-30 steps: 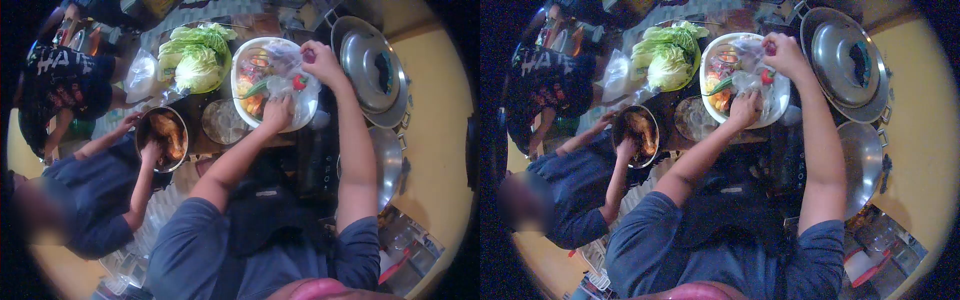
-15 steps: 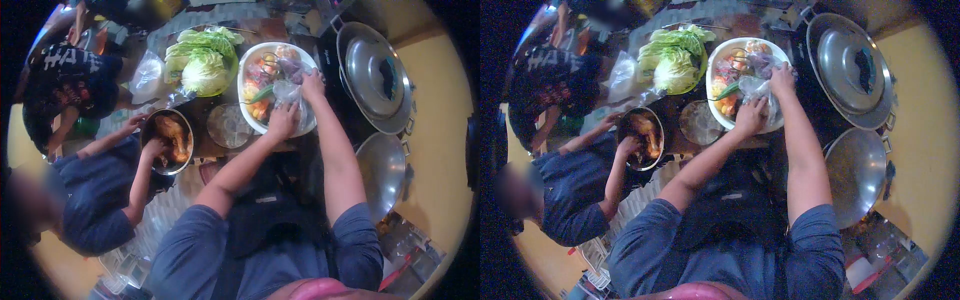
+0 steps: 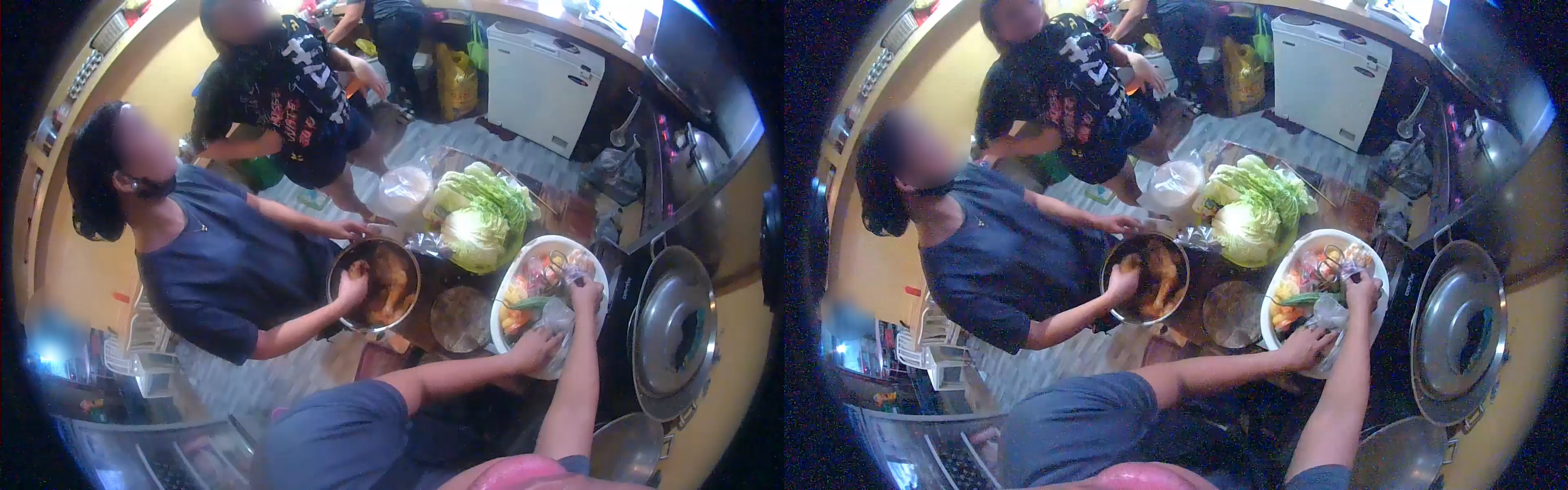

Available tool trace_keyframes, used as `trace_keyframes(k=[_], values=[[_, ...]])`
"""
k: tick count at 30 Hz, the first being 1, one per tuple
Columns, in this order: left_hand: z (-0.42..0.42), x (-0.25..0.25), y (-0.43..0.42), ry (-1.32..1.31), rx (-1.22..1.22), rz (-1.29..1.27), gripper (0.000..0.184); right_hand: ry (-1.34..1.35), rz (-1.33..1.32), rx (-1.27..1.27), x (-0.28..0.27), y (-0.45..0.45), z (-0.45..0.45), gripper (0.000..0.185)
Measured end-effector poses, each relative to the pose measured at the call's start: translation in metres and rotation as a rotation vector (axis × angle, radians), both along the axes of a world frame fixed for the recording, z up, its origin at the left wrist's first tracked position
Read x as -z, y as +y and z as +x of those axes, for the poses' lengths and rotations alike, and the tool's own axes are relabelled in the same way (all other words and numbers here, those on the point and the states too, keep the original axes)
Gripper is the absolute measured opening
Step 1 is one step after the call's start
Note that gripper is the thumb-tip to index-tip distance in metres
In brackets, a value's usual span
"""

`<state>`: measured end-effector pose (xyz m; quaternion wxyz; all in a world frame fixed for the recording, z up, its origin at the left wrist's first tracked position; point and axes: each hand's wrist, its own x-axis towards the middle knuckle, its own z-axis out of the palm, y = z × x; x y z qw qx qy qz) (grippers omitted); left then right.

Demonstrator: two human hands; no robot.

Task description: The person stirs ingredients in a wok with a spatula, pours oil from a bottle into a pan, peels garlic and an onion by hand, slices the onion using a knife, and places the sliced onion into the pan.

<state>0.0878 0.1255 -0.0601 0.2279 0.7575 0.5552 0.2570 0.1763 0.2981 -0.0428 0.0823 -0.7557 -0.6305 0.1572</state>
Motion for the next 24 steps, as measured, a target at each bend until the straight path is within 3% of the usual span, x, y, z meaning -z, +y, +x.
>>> trace_keyframes(k=[3, 4, 8, 10, 11, 16, 18, 20, 21, 22, 24], values=[[-0.003, -0.008, 0.002, 0.014, 0.006, -0.003, 0.051, -0.051, -0.031, 0.118, -0.029, -0.011, -0.022, 0.047], [-0.003, -0.006, 0.001, 0.022, 0.006, 0.023, 0.051, 0.045, -0.02, 0.131, -0.028, -0.012, -0.02, 0.054], [-0.001, -0.001, 0.002, -0.02, 0.004, 0.05, 0.049, -0.021, 0.104, 0.17, -0.02, -0.018, -0.019, 0.062], [-0.008, -0.021, 0.003, -0.054, 0.009, -0.075, 0.05, -0.262, 0.035, -0.073, -0.042, -0.029, -0.016, 0.057], [-0.008, -0.029, 0.003, -0.083, 0.011, -0.203, 0.051, -0.269, 0.036, -0.066, -0.049, -0.033, -0.014, 0.057], [-0.003, 0.011, 0.006, -0.315, -0.075, -0.088, 0.061, -0.204, 0.04, -0.172, -0.085, -0.044, -0.003, 0.053], [-0.01, -0.006, 0.0, -0.313, -0.068, -0.15, 0.061, -0.135, 0.053, -0.14, -0.103, -0.049, -0.002, 0.051], [-0.018, -0.013, -0.002, -0.31, -0.102, -0.205, 0.061, 0.168, 0.086, -0.076, -0.108, -0.051, 0.01, 0.046], [-0.023, -0.001, -0.004, -0.146, -0.065, -0.029, 0.055, 0.388, 0.07, -0.033, -0.094, -0.046, 0.022, 0.052], [-0.026, -0.001, -0.009, -0.16, -0.075, 0.051, 0.054, 0.597, 0.05, 0.039, -0.078, -0.045, 0.038, 0.059], [-0.034, -0.012, -0.014, -0.276, -0.105, 0.221, 0.051, 1.498, -0.092, 0.186, -0.085, -0.07, 0.045, 0.031]])
